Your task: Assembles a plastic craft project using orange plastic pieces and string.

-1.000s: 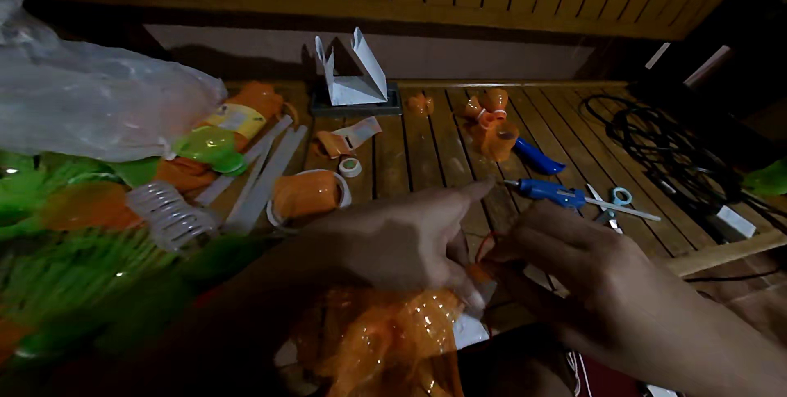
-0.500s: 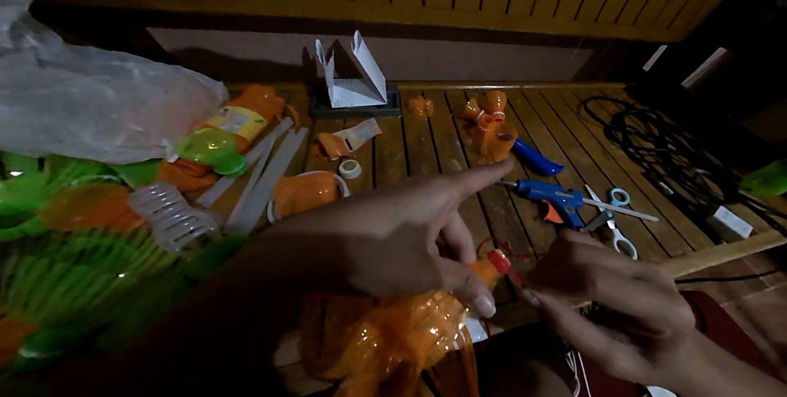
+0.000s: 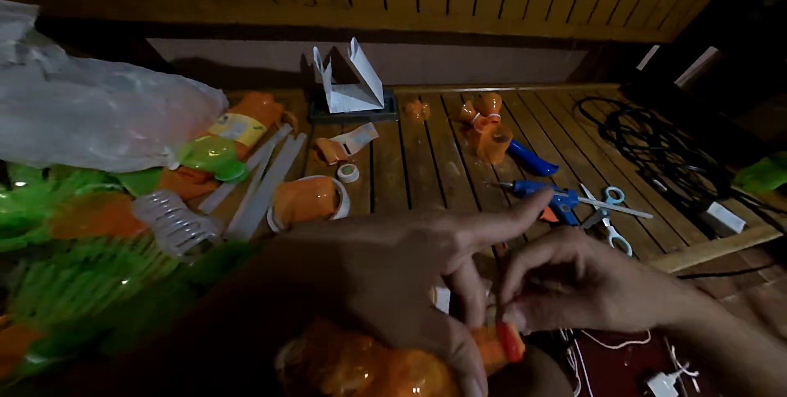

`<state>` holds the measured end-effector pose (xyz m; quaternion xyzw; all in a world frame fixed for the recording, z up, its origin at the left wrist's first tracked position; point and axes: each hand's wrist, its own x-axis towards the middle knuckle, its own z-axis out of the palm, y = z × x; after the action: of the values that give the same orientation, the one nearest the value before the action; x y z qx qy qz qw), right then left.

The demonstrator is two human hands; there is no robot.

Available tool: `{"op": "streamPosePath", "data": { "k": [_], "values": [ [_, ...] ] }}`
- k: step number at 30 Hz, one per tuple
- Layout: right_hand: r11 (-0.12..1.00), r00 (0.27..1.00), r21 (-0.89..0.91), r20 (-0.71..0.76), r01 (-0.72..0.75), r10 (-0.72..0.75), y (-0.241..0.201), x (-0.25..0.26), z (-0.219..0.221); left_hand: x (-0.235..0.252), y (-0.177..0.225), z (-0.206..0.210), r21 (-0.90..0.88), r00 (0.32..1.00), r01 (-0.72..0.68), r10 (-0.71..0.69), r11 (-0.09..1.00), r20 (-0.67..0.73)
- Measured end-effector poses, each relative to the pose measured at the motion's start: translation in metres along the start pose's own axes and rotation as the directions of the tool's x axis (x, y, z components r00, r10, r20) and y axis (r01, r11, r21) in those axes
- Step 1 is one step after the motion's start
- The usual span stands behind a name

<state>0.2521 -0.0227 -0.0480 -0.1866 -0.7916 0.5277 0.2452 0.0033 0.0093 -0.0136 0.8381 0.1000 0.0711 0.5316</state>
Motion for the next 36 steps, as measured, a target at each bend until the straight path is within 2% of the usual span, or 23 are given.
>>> {"op": "streamPosePath", "data": {
  "k": [3, 6, 8, 10, 12, 14, 16, 18, 21, 26, 28, 31, 34, 36],
  "values": [
    [0.967, 0.96, -0.08, 0.129, -0.24, 0.249, -0.021, 0.024, -0.014, 0.002, 0.0, 0.005, 0.028, 0.997, 0.076, -0.076, 0.997, 0.004],
    [0.896, 0.9, -0.157, 0.068, -0.416, 0.43, -0.042, 0.04, -0.016, -0.001, -0.002, 0.006, 0.082, 0.987, 0.149, -0.143, 0.985, -0.075],
    [0.886, 0.899, -0.166, -0.011, -0.433, 0.438, -0.045, 0.044, -0.013, -0.001, 0.003, 0.006, 0.121, 0.958, 0.268, -0.25, 0.956, -0.141],
    [0.894, 0.912, -0.181, -0.093, -0.411, 0.4, -0.045, 0.042, -0.007, 0.0, 0.008, 0.006, 0.102, 0.916, 0.368, -0.342, 0.924, -0.207],
    [0.91, 0.935, -0.231, -0.18, -0.343, 0.307, -0.042, 0.034, 0.0, 0.0, 0.005, 0.005, 0.087, 0.906, 0.382, -0.354, 0.92, -0.232],
    [0.912, 0.963, -0.365, -0.25, -0.189, 0.1, -0.036, 0.023, 0.008, 0.001, 0.002, 0.004, 0.064, 0.907, 0.378, -0.356, 0.923, -0.226],
    [0.847, 0.959, -0.53, -0.258, -0.043, -0.113, -0.028, 0.011, 0.015, 0.002, 0.003, 0.003, 0.038, 0.901, 0.383, -0.364, 0.923, -0.237],
    [0.778, 0.933, -0.629, -0.276, 0.006, -0.23, -0.02, 0.002, 0.02, 0.002, 0.005, 0.002, 0.0, 0.899, 0.375, -0.363, 0.927, -0.244],
    [0.758, 0.897, -0.652, -0.323, 0.02, -0.301, -0.011, -0.006, 0.024, 0.002, 0.008, 0.002, -0.011, 0.887, 0.388, -0.376, 0.922, -0.269],
    [0.79, 0.893, -0.61, -0.325, 0.053, -0.311, -0.009, -0.008, 0.025, 0.003, 0.009, 0.004, -0.004, 0.871, 0.398, -0.379, 0.918, -0.313],
    [0.816, 0.883, -0.578, -0.382, 0.001, -0.272, -0.011, -0.004, 0.024, 0.003, 0.01, 0.004, -0.004, 0.874, 0.409, -0.392, 0.913, -0.288],
    [0.883, 0.881, -0.454, -0.459, -0.122, -0.114, -0.015, 0.004, 0.019, 0.004, 0.007, 0.005, 0.007, 0.903, 0.372, -0.36, 0.928, -0.235],
    [0.923, 0.914, -0.292, -0.387, -0.249, 0.124, -0.016, 0.007, 0.014, 0.001, 0.009, 0.007, 0.075, 0.92, 0.318, -0.289, 0.945, -0.265],
    [0.937, 0.925, -0.212, -0.323, -0.277, 0.2, -0.013, 0.005, 0.014, -0.001, 0.007, 0.009, 0.152, 0.93, 0.254, -0.198, 0.955, -0.31]
  ]
}}
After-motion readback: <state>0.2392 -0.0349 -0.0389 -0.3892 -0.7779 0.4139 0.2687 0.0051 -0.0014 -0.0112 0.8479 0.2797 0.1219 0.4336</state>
